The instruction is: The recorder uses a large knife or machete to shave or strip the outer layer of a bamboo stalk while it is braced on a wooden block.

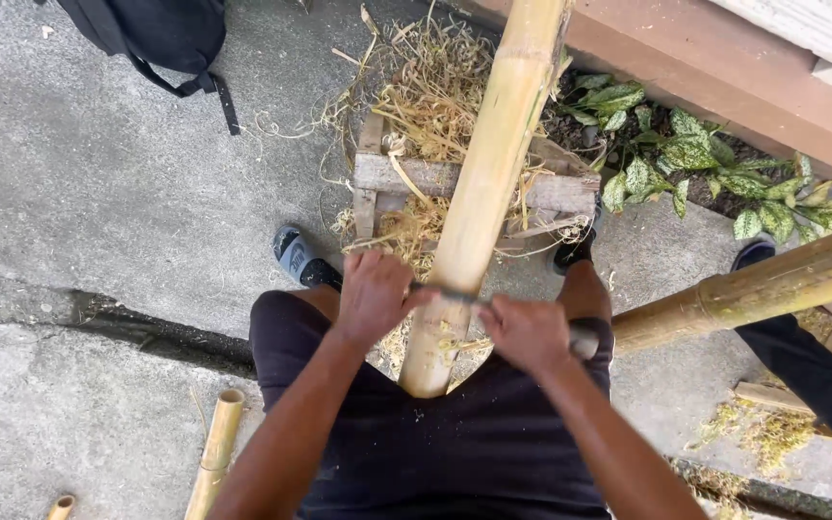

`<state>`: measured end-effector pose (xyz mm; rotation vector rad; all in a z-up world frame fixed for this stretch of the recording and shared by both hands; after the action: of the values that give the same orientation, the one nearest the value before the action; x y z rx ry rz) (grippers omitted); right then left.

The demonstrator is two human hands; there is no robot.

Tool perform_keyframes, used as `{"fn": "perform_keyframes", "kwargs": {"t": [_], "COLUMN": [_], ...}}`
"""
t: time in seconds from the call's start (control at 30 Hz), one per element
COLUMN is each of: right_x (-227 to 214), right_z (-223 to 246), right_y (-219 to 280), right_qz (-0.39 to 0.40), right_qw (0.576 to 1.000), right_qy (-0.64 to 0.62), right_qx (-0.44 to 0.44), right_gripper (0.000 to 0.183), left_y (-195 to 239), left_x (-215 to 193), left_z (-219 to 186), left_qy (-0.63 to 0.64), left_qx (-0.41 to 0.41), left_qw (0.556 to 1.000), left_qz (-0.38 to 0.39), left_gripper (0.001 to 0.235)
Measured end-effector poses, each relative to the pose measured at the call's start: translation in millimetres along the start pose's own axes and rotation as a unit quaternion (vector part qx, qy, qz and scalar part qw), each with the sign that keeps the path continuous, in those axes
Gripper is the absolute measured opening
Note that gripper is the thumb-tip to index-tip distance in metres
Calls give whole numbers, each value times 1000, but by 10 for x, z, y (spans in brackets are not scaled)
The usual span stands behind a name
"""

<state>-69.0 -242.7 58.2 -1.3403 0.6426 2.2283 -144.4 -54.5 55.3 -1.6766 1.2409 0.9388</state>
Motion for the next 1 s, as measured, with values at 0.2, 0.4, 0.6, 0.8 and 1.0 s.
{"fn": "perform_keyframes", "kwargs": {"t": [0.2, 0.4, 0.6, 0.8, 1.0], "right_x": [-100, -409, -921, -841, -637], "right_z": [49, -881, -1557, -1455, -775], "right_y": [-71, -1076, -2006, -1827, -1248], "right_qz": [-4, -3, -67, -116, -115], "right_qw": [998, 998, 993, 985, 988], "right_qy": [-43, 48, 94, 111, 56], "right_qx": [-40, -33, -35, -70, -86], "right_gripper": [46, 54, 58, 66, 61], "left_y": [151, -1273, -2641, -2462, -1645], "left_x": [28, 227, 375, 215, 239], "left_z": [-16, 150, 343, 253, 238], "left_qy": [23, -31, -22, -71, -54], "left_qx": [-48, -16, 34, 100, 50], "left_qw": [998, 998, 995, 978, 995], "left_qz": [20, -55, -90, -170, -74], "left_gripper": [57, 57, 60, 59, 66]}}
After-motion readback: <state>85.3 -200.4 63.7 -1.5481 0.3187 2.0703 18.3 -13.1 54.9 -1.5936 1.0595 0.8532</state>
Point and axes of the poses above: each hand's wrist, its own y-axis away from the middle knuckle, its own x-axis out of the palm, z = x × y, the point moved 9 cm from there along -y, towards the middle knuckle, and after that the axes turned 11 degrees about -y, right-handed, at the moved point
